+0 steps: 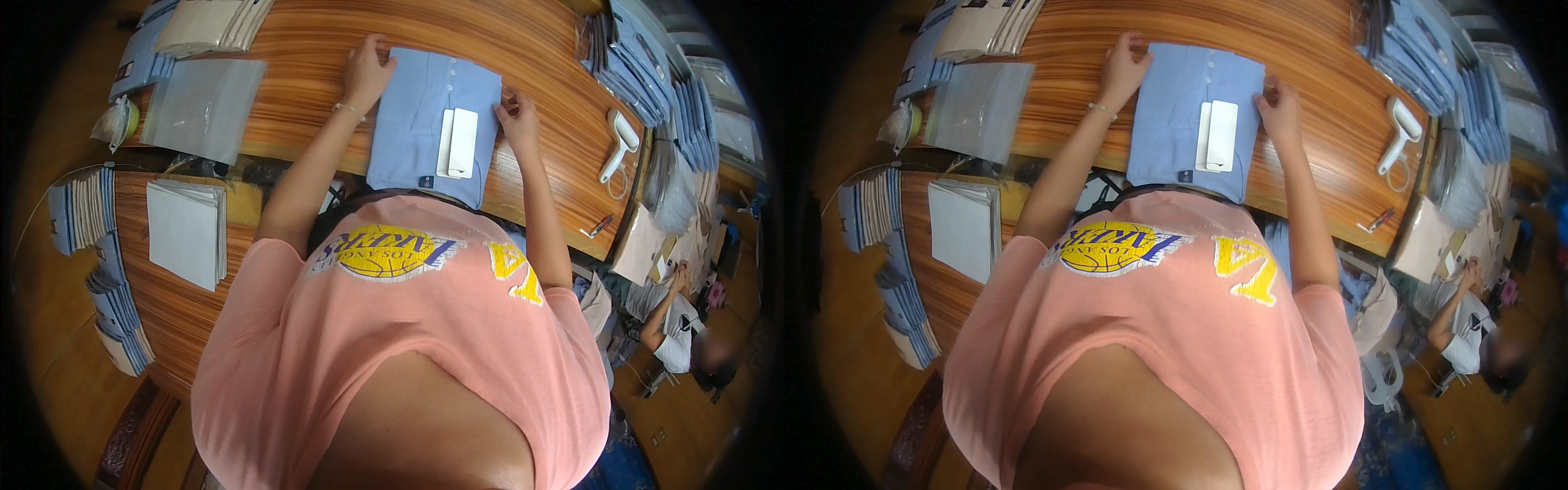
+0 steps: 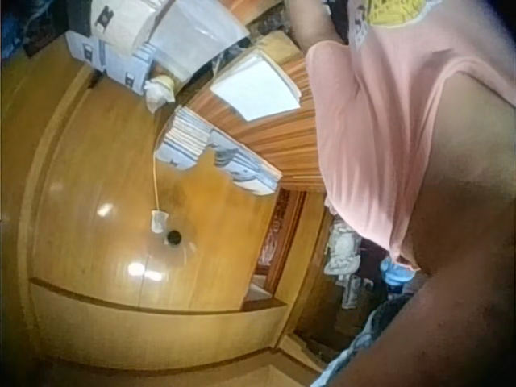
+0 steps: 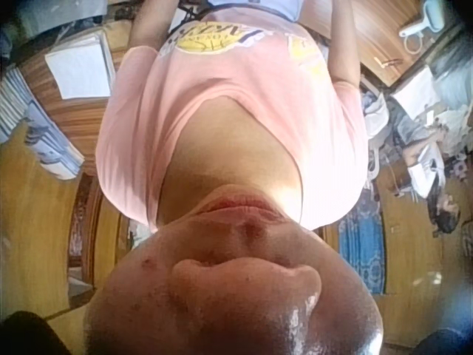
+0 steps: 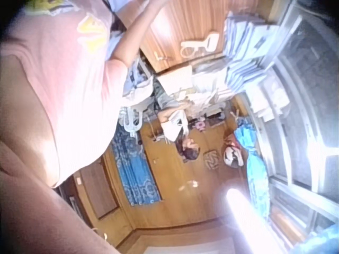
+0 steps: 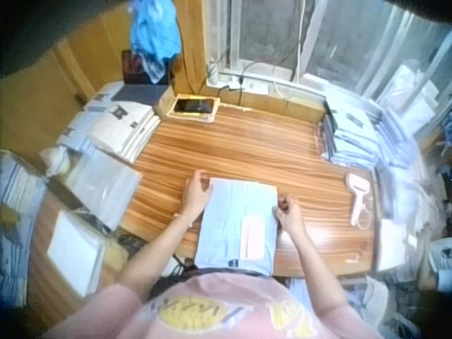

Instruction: The person folds shirts by placing them on a cardboard template, folding the sleeves and bottom, and then placing the folded shirts into plastic bags.

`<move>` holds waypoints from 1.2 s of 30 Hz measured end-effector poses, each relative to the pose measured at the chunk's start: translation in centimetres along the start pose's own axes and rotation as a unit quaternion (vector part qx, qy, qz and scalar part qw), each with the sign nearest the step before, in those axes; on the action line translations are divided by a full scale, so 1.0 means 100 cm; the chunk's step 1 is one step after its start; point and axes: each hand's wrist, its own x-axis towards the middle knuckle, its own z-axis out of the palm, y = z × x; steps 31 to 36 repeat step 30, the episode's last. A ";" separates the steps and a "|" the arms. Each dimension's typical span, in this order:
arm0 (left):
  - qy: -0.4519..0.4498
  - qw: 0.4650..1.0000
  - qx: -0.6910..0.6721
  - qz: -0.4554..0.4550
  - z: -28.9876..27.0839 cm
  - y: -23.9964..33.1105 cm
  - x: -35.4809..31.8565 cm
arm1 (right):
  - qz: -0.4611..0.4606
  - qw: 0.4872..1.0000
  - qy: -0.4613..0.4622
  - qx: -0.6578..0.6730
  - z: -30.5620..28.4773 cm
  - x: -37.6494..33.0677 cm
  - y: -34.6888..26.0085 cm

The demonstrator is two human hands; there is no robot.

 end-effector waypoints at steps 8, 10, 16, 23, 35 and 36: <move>-0.079 0.980 0.077 0.169 0.023 0.012 0.008 | 0.032 0.994 0.041 0.097 -0.012 -0.017 -0.004; -0.092 0.986 0.037 0.136 0.035 -0.003 0.016 | 0.076 0.987 0.112 0.088 -0.031 -0.034 0.042; -0.084 0.976 0.143 0.142 0.038 0.006 0.020 | 0.217 0.860 0.339 -0.314 -0.122 -0.106 0.167; -0.125 0.979 0.062 0.148 0.033 -0.006 0.018 | 0.336 0.837 0.229 -0.366 -0.153 -0.126 0.231; -0.253 0.967 0.012 -0.034 0.034 -0.002 0.041 | 0.405 0.878 0.248 -0.059 -0.170 -0.125 0.264; -0.253 0.967 0.012 -0.034 0.034 -0.002 0.041 | 0.405 0.878 0.248 -0.059 -0.170 -0.125 0.264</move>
